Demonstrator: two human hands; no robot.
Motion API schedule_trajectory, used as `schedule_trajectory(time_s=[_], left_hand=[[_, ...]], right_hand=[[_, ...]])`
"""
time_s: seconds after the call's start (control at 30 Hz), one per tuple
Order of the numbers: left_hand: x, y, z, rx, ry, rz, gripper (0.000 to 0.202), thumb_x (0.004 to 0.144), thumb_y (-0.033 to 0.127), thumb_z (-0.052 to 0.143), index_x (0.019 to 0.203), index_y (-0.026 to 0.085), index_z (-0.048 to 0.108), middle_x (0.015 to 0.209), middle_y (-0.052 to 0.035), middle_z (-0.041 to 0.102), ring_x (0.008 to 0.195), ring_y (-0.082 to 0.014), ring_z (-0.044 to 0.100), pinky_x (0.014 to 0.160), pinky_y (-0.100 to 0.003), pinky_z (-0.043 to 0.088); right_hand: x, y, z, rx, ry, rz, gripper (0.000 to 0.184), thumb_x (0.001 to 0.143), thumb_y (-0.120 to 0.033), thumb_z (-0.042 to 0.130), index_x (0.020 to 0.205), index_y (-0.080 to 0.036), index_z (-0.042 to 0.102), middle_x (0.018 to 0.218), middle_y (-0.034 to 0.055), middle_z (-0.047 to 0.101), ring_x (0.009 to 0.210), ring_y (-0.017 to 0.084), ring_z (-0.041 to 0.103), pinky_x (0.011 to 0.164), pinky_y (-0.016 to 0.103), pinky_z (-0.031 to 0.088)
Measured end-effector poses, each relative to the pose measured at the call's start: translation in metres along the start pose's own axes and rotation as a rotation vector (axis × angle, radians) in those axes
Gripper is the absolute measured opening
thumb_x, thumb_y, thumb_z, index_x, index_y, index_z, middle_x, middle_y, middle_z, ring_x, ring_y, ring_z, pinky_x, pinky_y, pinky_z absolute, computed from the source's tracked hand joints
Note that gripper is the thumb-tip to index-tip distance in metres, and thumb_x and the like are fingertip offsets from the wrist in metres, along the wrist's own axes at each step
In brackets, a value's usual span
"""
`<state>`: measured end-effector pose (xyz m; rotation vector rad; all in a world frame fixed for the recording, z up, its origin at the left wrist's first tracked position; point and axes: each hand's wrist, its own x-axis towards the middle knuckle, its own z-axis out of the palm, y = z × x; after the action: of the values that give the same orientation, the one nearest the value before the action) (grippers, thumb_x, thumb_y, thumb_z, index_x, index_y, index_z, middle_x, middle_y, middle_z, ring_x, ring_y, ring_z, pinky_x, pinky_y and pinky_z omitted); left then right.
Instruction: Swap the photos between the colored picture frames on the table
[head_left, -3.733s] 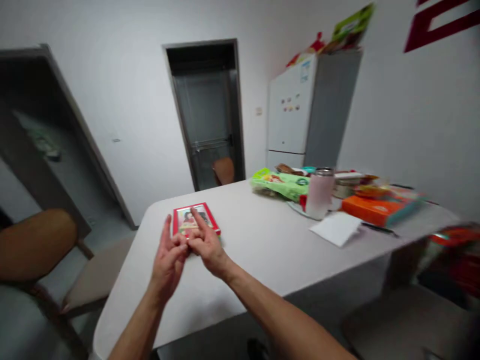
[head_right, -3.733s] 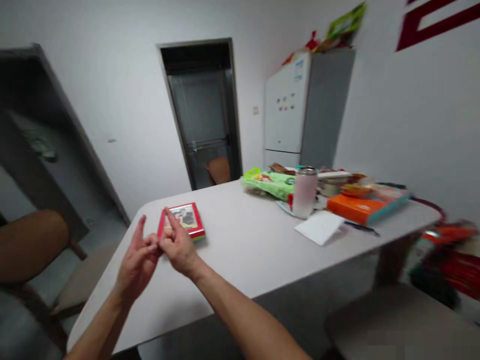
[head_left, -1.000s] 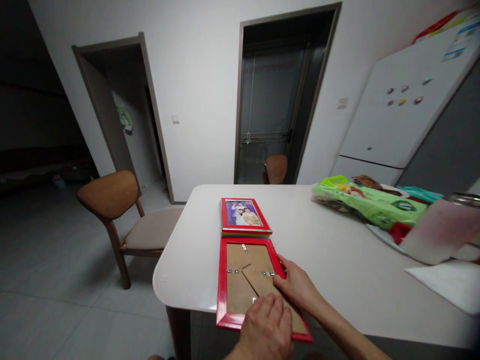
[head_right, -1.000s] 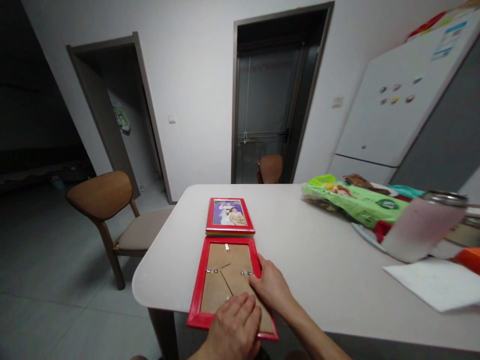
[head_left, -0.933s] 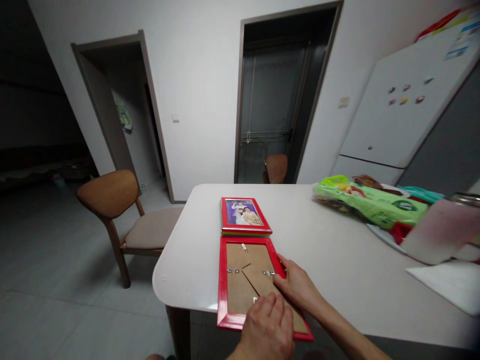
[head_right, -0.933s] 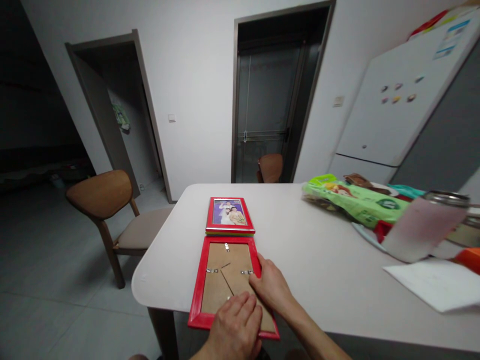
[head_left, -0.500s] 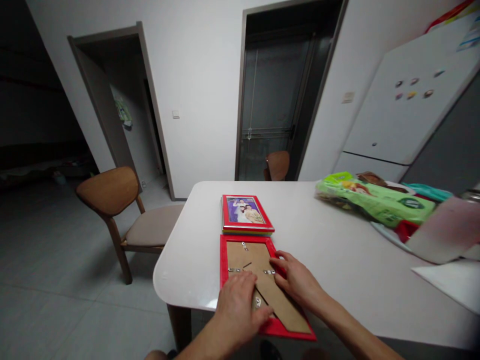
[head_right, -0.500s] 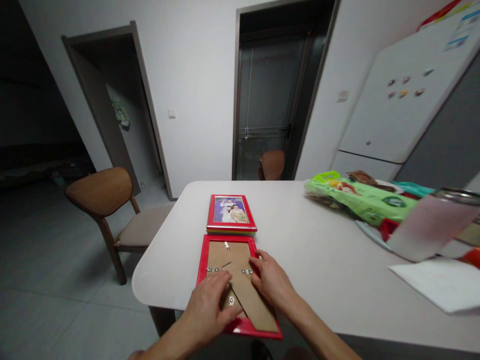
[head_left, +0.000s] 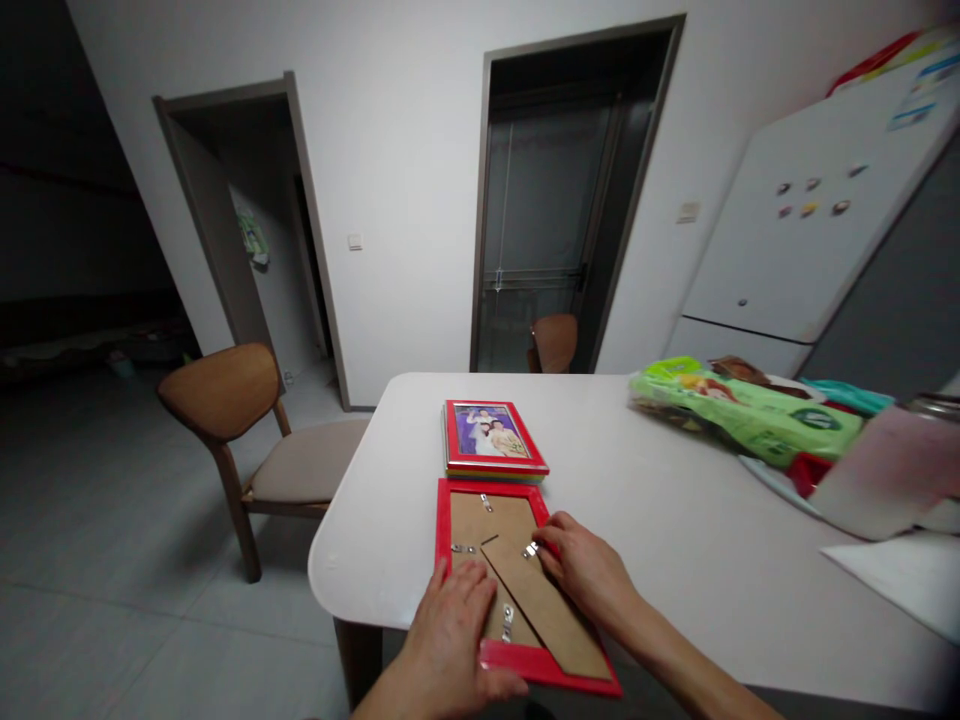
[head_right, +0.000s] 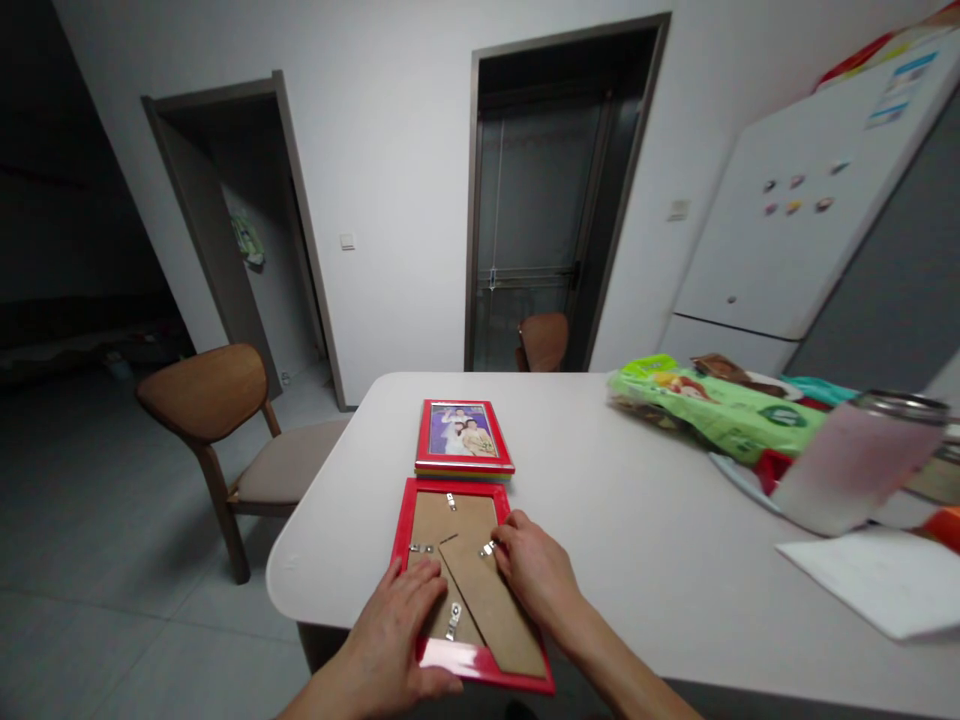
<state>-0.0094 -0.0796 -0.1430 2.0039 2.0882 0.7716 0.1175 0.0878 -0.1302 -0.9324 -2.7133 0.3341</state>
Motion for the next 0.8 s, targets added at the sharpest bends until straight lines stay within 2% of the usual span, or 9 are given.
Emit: schedule_trajectory(time_s=[0.07, 0.17, 0.27, 0.37, 0.47, 0.53, 0.67, 0.8], left_hand=[[-0.005, -0.009, -0.001, 0.024, 0.004, -0.033, 0.082, 0.050, 0.059, 0.062, 0.115, 0.014, 0.041, 0.125, -0.0178, 0.039, 0.115, -0.0309, 0.033, 0.095, -0.053, 0.021], [-0.010, -0.021, 0.003, 0.020, 0.001, -0.003, 0.082, 0.052, 0.061, 0.060, 0.115, 0.012, 0.041, 0.125, -0.0196, 0.038, 0.117, -0.0313, 0.031, 0.094, -0.052, 0.025], [-0.008, -0.029, 0.011, -0.002, 0.043, 0.046, 0.082, 0.053, 0.062, 0.059, 0.116, 0.012, 0.041, 0.123, -0.0200, 0.039, 0.115, -0.0318, 0.033, 0.093, -0.051, 0.028], [0.000, -0.030, 0.013, -0.026, 0.082, 0.067, 0.082, 0.052, 0.061, 0.060, 0.115, 0.012, 0.042, 0.122, -0.0208, 0.041, 0.113, -0.0326, 0.036, 0.092, -0.052, 0.029], [0.012, -0.027, 0.007, -0.039, 0.070, 0.013, 0.081, 0.051, 0.058, 0.063, 0.112, 0.008, 0.044, 0.120, -0.0233, 0.042, 0.112, -0.0343, 0.036, 0.092, -0.053, 0.028], [0.019, -0.026, 0.001, -0.054, 0.062, -0.020, 0.078, 0.049, 0.053, 0.067, 0.109, 0.007, 0.047, 0.118, -0.0231, 0.044, 0.111, -0.0345, 0.037, 0.092, -0.052, 0.028], [0.019, -0.022, -0.002, -0.121, 0.060, -0.023, 0.060, 0.047, 0.040, 0.073, 0.095, 0.010, 0.054, 0.117, -0.0178, 0.047, 0.110, -0.0296, 0.040, 0.093, -0.043, 0.031], [0.008, -0.016, 0.002, -0.183, 0.041, -0.027, 0.041, 0.051, 0.037, 0.072, 0.081, 0.015, 0.056, 0.116, -0.0120, 0.049, 0.110, -0.0264, 0.040, 0.096, -0.041, 0.027]], right_hand=[[0.001, 0.000, 0.001, -0.019, 0.000, 0.006, 0.026, 0.074, -0.026, 0.037, 0.081, -0.022, 0.062, 0.086, 0.0043, 0.054, 0.072, 0.013, 0.053, 0.060, 0.022, 0.038], [0.012, 0.005, 0.002, -0.001, 0.038, 0.023, 0.029, 0.075, -0.029, 0.037, 0.091, -0.021, 0.060, 0.088, 0.0050, 0.055, 0.075, 0.014, 0.053, 0.065, 0.023, 0.039], [0.034, 0.012, 0.001, 0.026, 0.183, 0.002, 0.036, 0.077, -0.030, 0.035, 0.104, -0.017, 0.055, 0.102, 0.0082, 0.053, 0.091, 0.017, 0.050, 0.080, 0.026, 0.037], [0.062, 0.019, -0.001, -0.008, 0.273, -0.030, 0.035, 0.076, -0.027, 0.037, 0.105, -0.015, 0.055, 0.112, 0.0101, 0.048, 0.102, 0.020, 0.043, 0.089, 0.029, 0.032], [0.082, 0.022, 0.000, -0.029, 0.245, -0.029, 0.032, 0.075, -0.025, 0.039, 0.098, -0.015, 0.059, 0.105, 0.0106, 0.053, 0.098, 0.021, 0.045, 0.087, 0.031, 0.033], [0.087, 0.022, 0.001, -0.023, 0.236, -0.034, 0.034, 0.074, -0.024, 0.040, 0.101, -0.014, 0.058, 0.105, 0.0114, 0.053, 0.097, 0.022, 0.045, 0.086, 0.032, 0.033], [0.081, 0.013, 0.004, 0.001, 0.199, -0.079, 0.034, 0.076, -0.025, 0.038, 0.102, -0.013, 0.057, 0.108, 0.0106, 0.052, 0.099, 0.019, 0.044, 0.087, 0.029, 0.031], [0.072, 0.000, 0.012, 0.028, 0.082, -0.127, 0.030, 0.076, -0.025, 0.038, 0.088, -0.016, 0.064, 0.090, 0.0069, 0.060, 0.084, 0.015, 0.051, 0.075, 0.023, 0.036]])
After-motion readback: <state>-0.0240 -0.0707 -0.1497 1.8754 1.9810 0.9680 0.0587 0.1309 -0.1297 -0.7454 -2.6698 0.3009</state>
